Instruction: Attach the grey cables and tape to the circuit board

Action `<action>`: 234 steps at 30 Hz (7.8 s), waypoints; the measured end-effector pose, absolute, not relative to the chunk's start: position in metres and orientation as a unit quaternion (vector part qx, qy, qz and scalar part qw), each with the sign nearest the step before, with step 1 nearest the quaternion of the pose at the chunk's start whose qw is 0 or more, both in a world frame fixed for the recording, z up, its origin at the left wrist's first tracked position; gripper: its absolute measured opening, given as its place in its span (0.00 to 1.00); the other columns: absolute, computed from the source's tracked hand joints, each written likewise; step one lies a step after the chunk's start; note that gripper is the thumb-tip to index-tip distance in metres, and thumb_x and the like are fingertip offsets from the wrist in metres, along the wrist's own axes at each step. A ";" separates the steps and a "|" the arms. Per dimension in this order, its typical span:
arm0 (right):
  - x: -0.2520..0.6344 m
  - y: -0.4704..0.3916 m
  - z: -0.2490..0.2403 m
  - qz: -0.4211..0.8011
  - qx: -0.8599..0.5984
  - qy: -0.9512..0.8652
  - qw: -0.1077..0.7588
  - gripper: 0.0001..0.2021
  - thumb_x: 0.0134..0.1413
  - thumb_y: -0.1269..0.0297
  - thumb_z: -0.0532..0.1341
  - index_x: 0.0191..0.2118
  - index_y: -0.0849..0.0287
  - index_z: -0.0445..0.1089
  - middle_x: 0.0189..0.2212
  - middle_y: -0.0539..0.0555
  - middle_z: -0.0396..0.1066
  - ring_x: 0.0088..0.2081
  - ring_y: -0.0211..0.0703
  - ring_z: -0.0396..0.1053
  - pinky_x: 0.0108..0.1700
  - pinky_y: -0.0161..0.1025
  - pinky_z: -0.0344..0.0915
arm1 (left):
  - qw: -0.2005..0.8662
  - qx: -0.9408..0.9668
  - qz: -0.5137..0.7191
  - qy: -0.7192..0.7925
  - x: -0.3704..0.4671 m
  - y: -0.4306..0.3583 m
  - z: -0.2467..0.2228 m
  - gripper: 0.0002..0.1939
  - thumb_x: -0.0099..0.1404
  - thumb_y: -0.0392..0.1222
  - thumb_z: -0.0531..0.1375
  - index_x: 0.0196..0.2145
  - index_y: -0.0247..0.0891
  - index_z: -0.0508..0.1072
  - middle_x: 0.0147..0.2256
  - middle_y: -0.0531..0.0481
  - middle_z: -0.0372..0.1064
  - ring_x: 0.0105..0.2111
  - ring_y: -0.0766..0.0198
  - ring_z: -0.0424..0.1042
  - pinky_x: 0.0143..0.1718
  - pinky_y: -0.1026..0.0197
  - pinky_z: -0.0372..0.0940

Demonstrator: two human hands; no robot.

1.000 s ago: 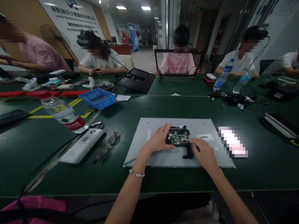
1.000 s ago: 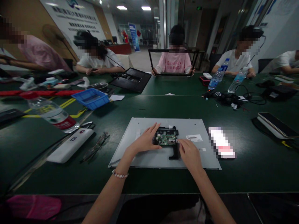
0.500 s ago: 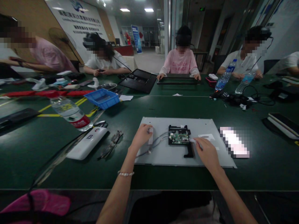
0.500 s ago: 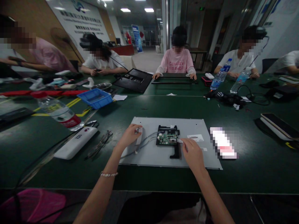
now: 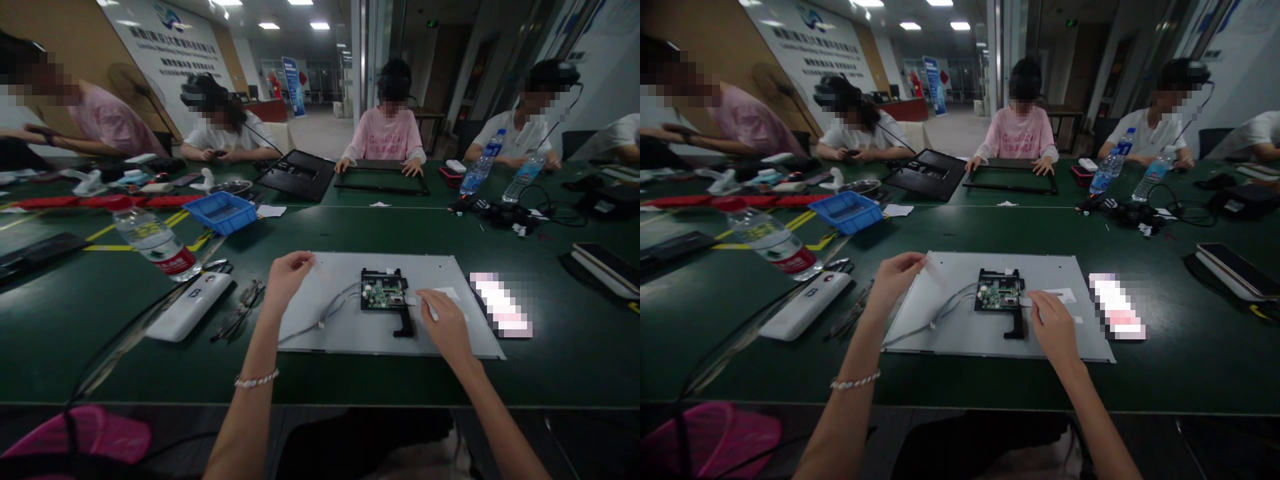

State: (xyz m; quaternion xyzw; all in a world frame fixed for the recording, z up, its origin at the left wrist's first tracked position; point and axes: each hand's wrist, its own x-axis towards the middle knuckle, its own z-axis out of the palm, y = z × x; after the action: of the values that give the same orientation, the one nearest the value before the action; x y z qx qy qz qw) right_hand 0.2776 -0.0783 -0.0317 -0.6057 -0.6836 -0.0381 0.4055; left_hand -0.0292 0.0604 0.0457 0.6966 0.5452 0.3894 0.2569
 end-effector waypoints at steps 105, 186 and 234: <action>0.288 -0.039 -0.006 0.010 -0.603 -0.753 0.264 0.18 0.59 0.66 0.49 0.53 0.60 0.65 0.50 0.58 0.67 0.53 0.47 0.62 0.56 0.47 0.59 | -0.052 0.899 0.094 0.425 -0.034 -0.011 0.012 0.12 0.59 0.25 0.54 0.36 0.38 0.72 0.39 0.44 0.73 0.46 0.55 0.70 0.56 0.47 0.54; 0.266 0.034 -0.008 -0.002 -0.647 -0.745 0.165 0.15 0.63 0.67 0.47 0.48 0.56 0.68 0.45 0.55 0.71 0.46 0.41 0.67 0.46 0.34 0.59 | 0.108 0.909 0.162 0.369 0.056 0.059 -0.017 0.23 0.68 0.49 0.49 0.57 0.37 0.59 0.58 0.43 0.56 0.55 0.56 0.61 0.57 0.55 0.55; 0.253 0.030 -0.012 0.020 -0.631 -0.765 0.127 0.14 0.59 0.72 0.51 0.43 0.60 0.72 0.41 0.57 0.73 0.46 0.42 0.66 0.51 0.36 0.56 | 0.117 0.909 0.162 0.366 0.056 0.057 -0.018 0.23 0.68 0.49 0.49 0.56 0.36 0.58 0.58 0.42 0.57 0.55 0.55 0.60 0.57 0.55 0.56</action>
State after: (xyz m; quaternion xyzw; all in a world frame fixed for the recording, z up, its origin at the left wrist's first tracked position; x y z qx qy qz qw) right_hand 0.2533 0.0304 -0.0118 -0.6312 -0.7648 0.0200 0.1275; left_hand 0.0555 0.0572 -0.0179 0.9089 0.3661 0.1616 0.1171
